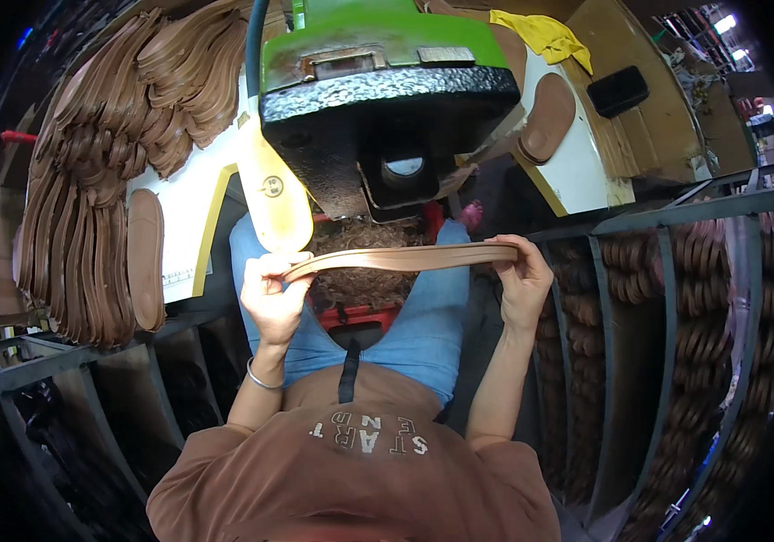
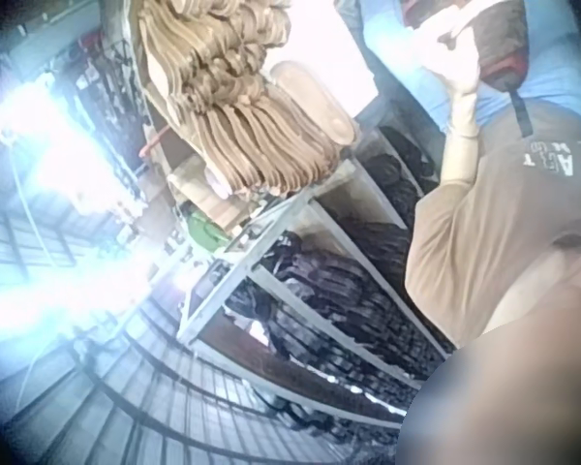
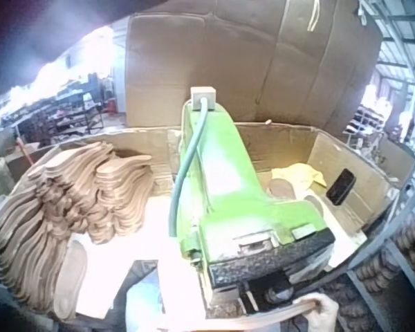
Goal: Operating a sole attaching or pressing machine to stitch, trim, or press rubber outsoles onto shoe components sequentially.
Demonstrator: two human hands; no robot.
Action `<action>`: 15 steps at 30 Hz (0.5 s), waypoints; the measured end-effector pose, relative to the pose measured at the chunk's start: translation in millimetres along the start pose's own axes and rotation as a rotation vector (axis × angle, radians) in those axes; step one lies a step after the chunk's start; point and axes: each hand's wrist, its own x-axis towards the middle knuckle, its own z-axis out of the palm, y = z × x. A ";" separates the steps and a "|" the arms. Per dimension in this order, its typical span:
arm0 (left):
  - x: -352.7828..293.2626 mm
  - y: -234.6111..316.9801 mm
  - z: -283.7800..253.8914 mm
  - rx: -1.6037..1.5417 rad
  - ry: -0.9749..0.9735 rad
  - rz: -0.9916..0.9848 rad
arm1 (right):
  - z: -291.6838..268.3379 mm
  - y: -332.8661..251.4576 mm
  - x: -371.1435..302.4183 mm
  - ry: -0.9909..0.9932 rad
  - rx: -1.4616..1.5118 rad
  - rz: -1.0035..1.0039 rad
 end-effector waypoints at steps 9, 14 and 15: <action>17.8 18.3 18.6 -0.020 -0.027 -0.001 | 3.2 -7.7 50.4 0.031 0.048 -0.009; 26.1 32.0 -4.0 0.009 -0.007 -0.081 | 30.8 0.5 56.5 -0.019 0.079 0.079; 25.2 29.0 -16.4 0.027 0.024 -0.084 | 40.5 2.5 53.9 -0.041 0.096 0.116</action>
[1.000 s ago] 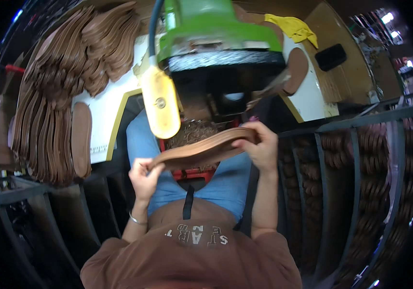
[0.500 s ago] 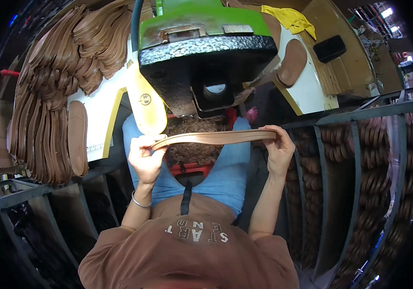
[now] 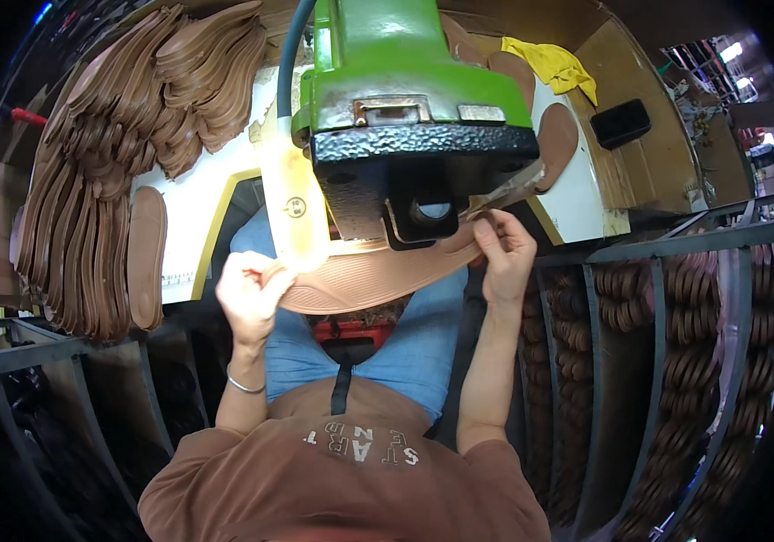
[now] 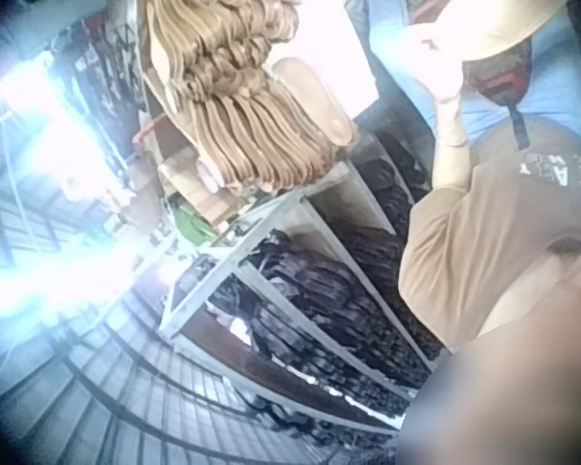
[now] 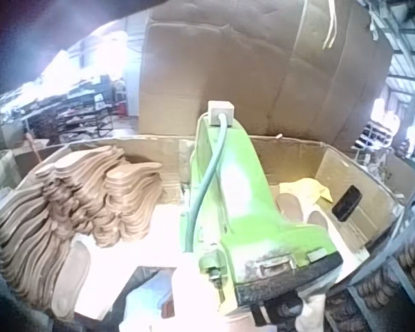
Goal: Operating a sole attaching or pressing machine to stitch, trim, or press rubber outsoles onto shoe components sequentially.
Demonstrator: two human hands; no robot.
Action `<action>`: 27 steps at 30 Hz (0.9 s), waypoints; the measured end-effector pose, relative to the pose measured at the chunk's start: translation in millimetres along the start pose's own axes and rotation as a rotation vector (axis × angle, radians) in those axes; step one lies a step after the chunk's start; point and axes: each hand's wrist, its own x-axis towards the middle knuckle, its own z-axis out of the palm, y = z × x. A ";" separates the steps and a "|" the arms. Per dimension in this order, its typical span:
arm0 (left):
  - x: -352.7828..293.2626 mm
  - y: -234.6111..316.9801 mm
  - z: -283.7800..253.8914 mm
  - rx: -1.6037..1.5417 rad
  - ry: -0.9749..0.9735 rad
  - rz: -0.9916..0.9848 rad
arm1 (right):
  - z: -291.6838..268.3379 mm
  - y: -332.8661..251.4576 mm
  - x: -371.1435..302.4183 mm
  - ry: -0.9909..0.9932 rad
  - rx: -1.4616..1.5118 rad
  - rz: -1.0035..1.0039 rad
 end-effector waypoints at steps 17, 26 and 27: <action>0.2 5.7 -147.0 1.184 0.650 0.178 | -141.5 -30.3 -57.9 0.364 0.024 0.149; -14.0 -39.8 -222.5 1.673 0.527 -0.189 | -163.0 19.0 47.2 0.830 -0.077 -0.179; -12.7 -43.4 -227.3 1.657 0.532 -0.100 | -169.1 35.9 59.2 0.839 -0.196 -0.159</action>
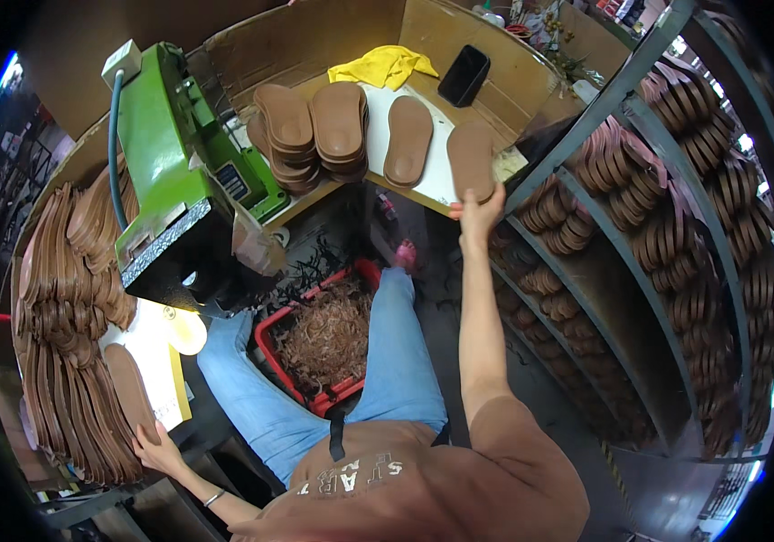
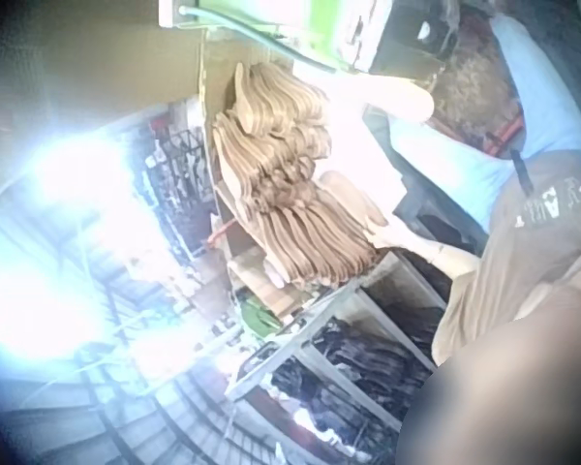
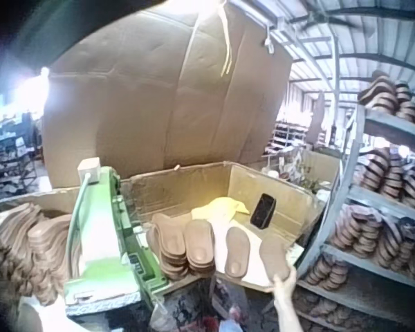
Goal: Operating a sole attaching or pressing machine to stitch, trim, or press rubber outsoles onto shoe components sequentially.
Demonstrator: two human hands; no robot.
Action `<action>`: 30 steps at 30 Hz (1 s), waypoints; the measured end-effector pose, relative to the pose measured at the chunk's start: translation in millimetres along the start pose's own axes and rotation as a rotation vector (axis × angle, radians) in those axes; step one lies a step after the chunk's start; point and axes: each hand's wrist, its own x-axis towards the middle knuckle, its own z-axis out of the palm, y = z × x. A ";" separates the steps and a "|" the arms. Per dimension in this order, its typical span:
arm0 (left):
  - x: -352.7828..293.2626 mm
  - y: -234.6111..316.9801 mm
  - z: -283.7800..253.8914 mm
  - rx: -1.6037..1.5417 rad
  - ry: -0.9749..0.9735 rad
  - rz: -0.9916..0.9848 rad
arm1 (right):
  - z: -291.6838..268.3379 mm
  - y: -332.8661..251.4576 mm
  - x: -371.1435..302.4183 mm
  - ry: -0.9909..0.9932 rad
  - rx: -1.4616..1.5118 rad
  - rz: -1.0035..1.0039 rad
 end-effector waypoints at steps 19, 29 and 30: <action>-78.7 211.4 -45.9 -1.904 -1.154 0.208 | -20.7 -28.7 -184.8 -1.403 -0.232 0.211; -88.6 292.7 -98.9 -1.411 -1.279 0.307 | -53.8 -23.4 -303.9 -1.181 0.093 0.720; -80.0 299.8 -102.6 -1.355 -1.236 0.301 | -51.0 -24.3 -309.1 -1.178 0.093 0.718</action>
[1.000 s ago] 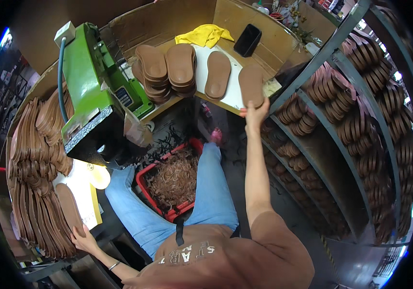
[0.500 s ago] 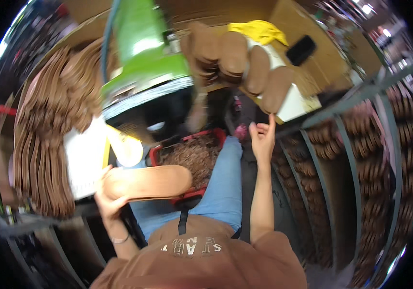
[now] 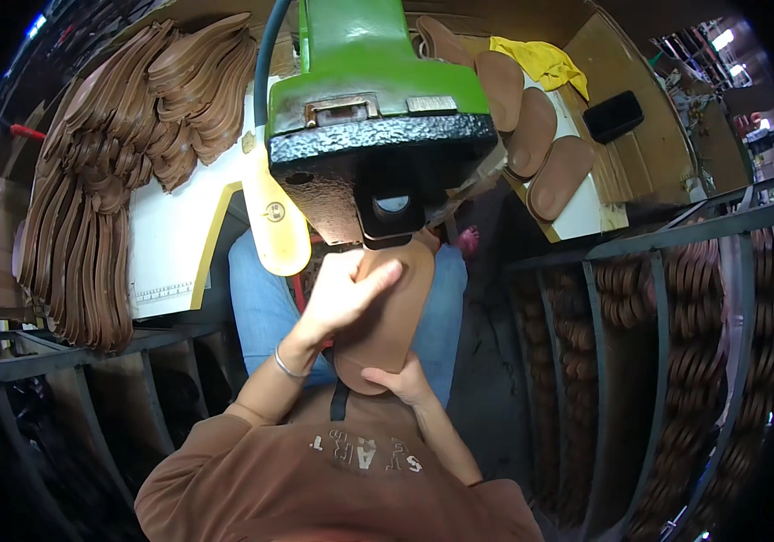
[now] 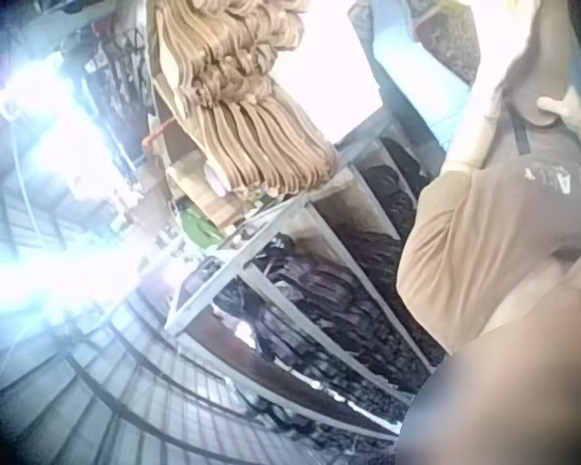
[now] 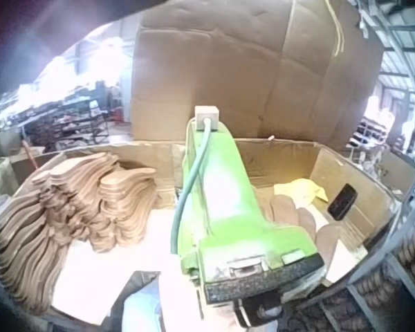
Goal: Operating a sole attaching or pressing machine to stitch, trim, or press rubber outsoles onto shoe components sequentially.
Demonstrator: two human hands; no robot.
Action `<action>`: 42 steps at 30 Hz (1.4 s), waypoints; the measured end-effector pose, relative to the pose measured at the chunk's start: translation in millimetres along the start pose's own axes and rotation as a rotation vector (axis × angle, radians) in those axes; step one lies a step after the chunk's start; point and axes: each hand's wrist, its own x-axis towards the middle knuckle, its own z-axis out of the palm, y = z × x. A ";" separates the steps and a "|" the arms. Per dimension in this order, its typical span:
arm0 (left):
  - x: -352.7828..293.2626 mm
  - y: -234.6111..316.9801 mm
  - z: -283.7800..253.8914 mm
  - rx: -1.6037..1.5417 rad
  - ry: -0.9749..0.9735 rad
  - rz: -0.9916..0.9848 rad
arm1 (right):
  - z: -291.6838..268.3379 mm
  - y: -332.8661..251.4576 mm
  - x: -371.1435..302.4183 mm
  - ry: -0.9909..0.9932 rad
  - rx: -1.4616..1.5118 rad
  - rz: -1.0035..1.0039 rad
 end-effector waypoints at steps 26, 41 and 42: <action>-17.8 -32.7 -18.7 -0.303 0.143 0.172 | -91.8 -167.4 74.2 0.419 0.310 -0.504; -53.8 -24.9 -103.7 -0.380 0.345 0.123 | -3.1 -128.7 94.2 0.371 0.242 -0.571; -59.0 -27.9 -108.6 -0.406 0.353 0.107 | -1.8 -124.5 94.1 0.371 0.243 -0.572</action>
